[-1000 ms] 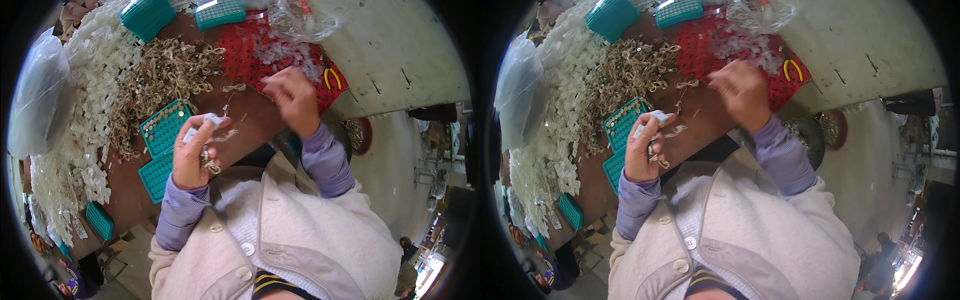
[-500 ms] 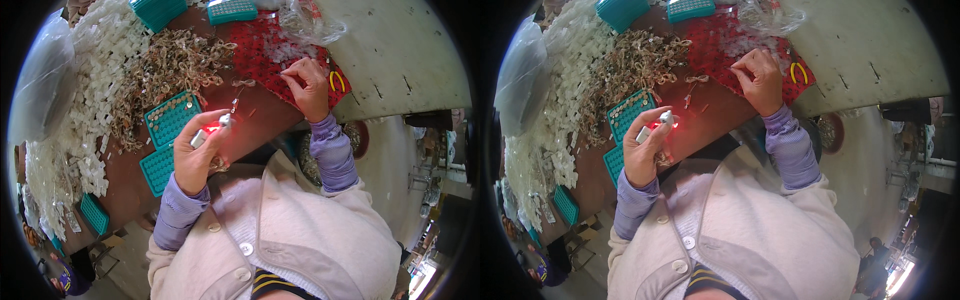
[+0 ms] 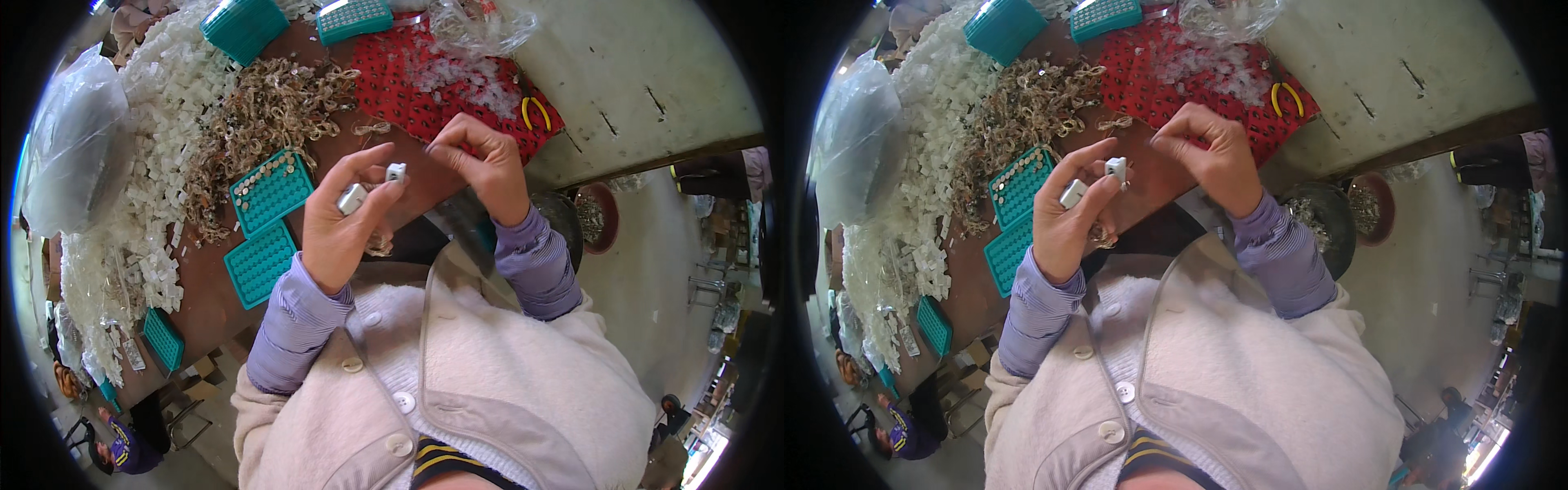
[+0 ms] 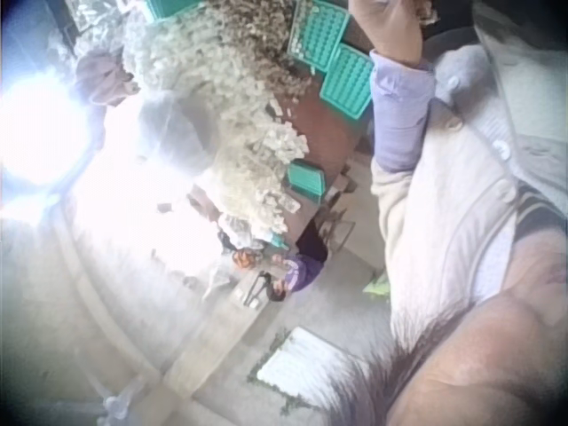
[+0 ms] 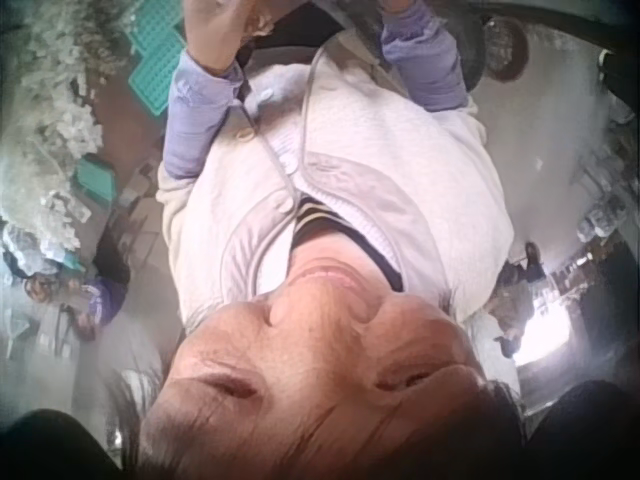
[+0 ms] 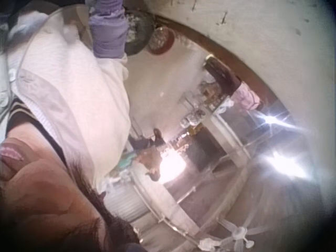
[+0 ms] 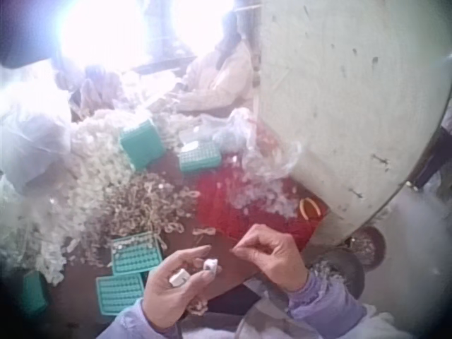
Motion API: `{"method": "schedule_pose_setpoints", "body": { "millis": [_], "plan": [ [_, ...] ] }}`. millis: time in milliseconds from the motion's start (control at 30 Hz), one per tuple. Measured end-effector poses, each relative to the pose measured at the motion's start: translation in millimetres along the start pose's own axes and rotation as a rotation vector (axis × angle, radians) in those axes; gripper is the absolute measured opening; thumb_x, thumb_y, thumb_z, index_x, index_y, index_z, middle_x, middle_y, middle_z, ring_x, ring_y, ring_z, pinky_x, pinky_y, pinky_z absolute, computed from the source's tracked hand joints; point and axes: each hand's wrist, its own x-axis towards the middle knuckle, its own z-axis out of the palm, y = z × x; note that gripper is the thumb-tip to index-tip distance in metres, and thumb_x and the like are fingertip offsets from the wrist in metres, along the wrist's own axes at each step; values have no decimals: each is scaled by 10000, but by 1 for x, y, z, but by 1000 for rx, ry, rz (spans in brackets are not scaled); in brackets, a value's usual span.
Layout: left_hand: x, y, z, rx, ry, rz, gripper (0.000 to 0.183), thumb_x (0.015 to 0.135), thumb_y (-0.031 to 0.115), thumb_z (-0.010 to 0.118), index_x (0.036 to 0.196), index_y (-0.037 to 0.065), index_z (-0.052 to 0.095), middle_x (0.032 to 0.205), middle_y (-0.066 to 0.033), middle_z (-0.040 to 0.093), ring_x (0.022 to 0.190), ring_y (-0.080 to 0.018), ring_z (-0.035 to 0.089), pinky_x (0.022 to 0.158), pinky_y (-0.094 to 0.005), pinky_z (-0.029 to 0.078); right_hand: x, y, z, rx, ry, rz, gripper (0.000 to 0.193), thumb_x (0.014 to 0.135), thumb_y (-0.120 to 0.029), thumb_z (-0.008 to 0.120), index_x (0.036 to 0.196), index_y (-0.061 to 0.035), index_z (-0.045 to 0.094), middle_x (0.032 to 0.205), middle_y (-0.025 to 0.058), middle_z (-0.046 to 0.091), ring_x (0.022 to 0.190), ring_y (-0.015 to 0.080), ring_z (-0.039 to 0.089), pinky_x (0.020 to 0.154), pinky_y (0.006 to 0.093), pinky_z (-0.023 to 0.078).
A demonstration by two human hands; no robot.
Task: The person assembles small white plastic housings with metal contacts and LED components. They pick up parts from a cluttered table, insert contacts into housings, and test the LEDs by pressing them to produce a red light. Completed units are placed into a teal tray.
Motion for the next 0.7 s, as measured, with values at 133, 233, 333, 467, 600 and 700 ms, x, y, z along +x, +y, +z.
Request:
{"method": "schedule_pose_setpoints", "body": {
  "millis": [133, 233, 333, 467, 600, 700],
  "plan": [
    [20, 2, 17, 115, -63, -62, 292, 1013, 69, 767, 1294, 29, 696, 916, 24, 701, 694, -17, 623, 572, -177, 501, -6, -5, 3, 81, -44, 0, 38, 944, -35, 789, 969, -8, 777, 911, 27, 741, 898, 90, 671, 822, 273, 536],
    [48, 5, 34, 2, -27, -50, 197, 1035, 125, 752, 1198, 27, 704, 831, 38, 692, 585, -22, 581, 508, -210, 477, 10, 2, -14, 202, -15, 84, 79, 941, -58, 810, 992, -13, 769, 995, 50, 763, 947, 96, 688, 829, 272, 554],
    [77, 9, 50, -146, -38, -81, 188, 1052, 171, 735, 1184, 40, 709, 950, -10, 722, 614, -45, 608, 496, -223, 468, 39, 7, -35, 171, 218, 52, 132, 949, -74, 811, 1046, -4, 756, 1009, 54, 778, 958, 98, 698, 843, 275, 565],
    [94, 12, 68, -149, -115, -71, 208, 1040, 119, 742, 1229, 39, 708, 1028, -16, 718, 714, -40, 630, 589, -208, 496, 38, 2, -60, 187, 155, -87, 116, 1006, -26, 743, 1118, -14, 716, 1085, 44, 756, 1021, 107, 699, 954, 294, 566],
    [92, 4, 87, -186, -139, -52, 244, 1040, 68, 723, 1279, 23, 698, 1039, -7, 725, 766, -26, 624, 659, -195, 504, 25, 1, -63, 315, 104, 6, 67, 1010, -18, 733, 1074, -9, 713, 1052, 37, 736, 1011, 107, 680, 938, 291, 558],
    [89, 3, 85, -102, -173, -60, 241, 1056, 85, 704, 1288, 18, 695, 1083, -27, 736, 829, -39, 658, 696, -210, 546, 20, 5, -63, 272, 156, 8, 43, 1035, -48, 705, 1038, -6, 701, 1047, 48, 733, 1010, 117, 673, 943, 300, 544]
  ]
}}
